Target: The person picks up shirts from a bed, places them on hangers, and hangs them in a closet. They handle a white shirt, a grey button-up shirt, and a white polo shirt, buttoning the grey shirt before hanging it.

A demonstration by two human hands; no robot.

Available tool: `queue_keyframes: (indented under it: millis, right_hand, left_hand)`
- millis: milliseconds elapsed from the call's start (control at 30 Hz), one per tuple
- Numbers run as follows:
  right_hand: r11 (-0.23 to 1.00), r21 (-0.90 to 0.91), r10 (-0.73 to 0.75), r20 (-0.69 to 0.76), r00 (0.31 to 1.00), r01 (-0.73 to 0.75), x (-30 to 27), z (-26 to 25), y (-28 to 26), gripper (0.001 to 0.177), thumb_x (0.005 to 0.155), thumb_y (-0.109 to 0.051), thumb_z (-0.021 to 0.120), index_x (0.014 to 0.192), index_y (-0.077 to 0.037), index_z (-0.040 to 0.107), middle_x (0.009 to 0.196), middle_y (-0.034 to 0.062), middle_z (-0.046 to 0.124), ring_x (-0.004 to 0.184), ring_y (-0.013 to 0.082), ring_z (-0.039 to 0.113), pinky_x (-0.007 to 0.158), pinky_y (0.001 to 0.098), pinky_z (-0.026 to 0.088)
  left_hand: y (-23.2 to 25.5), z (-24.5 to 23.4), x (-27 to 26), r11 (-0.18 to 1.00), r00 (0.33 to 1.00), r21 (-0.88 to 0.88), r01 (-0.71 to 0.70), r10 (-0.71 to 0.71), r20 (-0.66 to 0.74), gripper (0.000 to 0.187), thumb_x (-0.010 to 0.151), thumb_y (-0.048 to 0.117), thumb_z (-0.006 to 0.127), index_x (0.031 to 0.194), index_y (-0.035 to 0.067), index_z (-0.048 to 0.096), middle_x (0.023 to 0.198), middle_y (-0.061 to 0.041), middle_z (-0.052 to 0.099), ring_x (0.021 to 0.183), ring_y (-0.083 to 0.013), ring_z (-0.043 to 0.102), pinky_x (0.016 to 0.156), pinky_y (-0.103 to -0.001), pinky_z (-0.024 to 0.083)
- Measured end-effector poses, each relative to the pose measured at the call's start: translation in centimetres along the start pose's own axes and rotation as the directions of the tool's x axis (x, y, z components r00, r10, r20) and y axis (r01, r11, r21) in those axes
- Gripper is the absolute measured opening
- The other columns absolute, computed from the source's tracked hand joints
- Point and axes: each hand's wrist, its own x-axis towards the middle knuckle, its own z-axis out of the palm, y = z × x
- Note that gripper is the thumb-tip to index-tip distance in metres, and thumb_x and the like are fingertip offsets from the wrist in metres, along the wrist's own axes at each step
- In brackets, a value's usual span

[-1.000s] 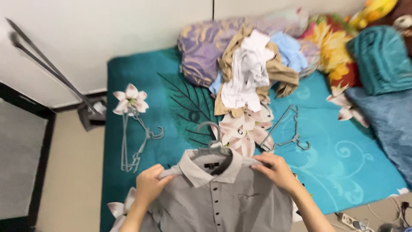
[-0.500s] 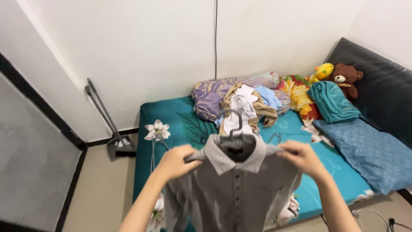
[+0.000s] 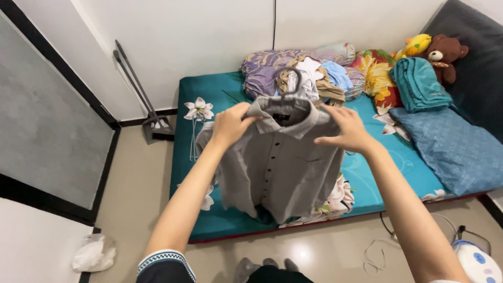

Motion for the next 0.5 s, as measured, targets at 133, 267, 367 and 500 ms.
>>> queue_keyframes:
  millis: [133,267,367,500]
  right_hand:
    - [0.607,0.454,0.351,0.583,0.733,-0.652,-0.6,2.0,0.8,0.054,0.083,-0.038,0.077,0.128,-0.010,0.070,0.116,0.0031,0.075,0.106,0.0117,0.063,0.094,0.0289,0.048]
    - [0.497,0.554,0.361,0.568,0.740,-0.667,-1.0,3.5,2.4,0.038,0.088,-0.030,0.076,0.114,-0.003,0.080,0.105,0.0053,0.079,0.094,0.0108,0.067,0.086,0.0285,0.053]
    - [0.722,0.479,0.364,0.351,0.863,-0.500,-0.8,4.0,1.1,0.028,0.089,-0.027,0.079,0.103,-0.004,0.081,0.097,0.0081,0.077,0.089,0.0145,0.067,0.081,0.0299,0.052]
    - [0.929,0.310,0.190,0.066,0.980,-0.201,0.2,3.7,-2.0,0.036,0.079,-0.031,0.085,0.101,-0.005,0.075,0.093,0.0137,0.071,0.085,0.0272,0.066,0.072,0.0366,0.052]
  left_hand:
    - [0.4,-0.5,-1.4,0.993,0.992,0.036,-0.116,0.117,-0.041,0.029,0.085,0.039,0.079,0.095,0.013,0.070,0.092,-0.005,0.071,0.082,-0.0330,0.068,0.065,-0.042,0.053]
    - [-1.3,-2.4,-3.0,0.976,0.977,0.100,-0.195,0.202,-0.063,0.023,0.088,0.031,0.076,0.099,0.012,0.069,0.093,-0.005,0.068,0.081,-0.0315,0.068,0.064,-0.041,0.051]
    - [-1.7,-3.1,-4.0,0.975,0.978,0.141,-0.170,0.185,-0.099,0.021,0.086,0.028,0.076,0.096,0.011,0.068,0.090,-0.005,0.068,0.078,-0.0309,0.067,0.062,-0.041,0.051]
    - [-1.5,-4.1,-4.4,0.981,0.983,0.150,-0.124,0.142,-0.120,0.029,0.086,0.031,0.080,0.089,0.007,0.065,0.084,-0.007,0.065,0.074,-0.0316,0.065,0.060,-0.042,0.048]
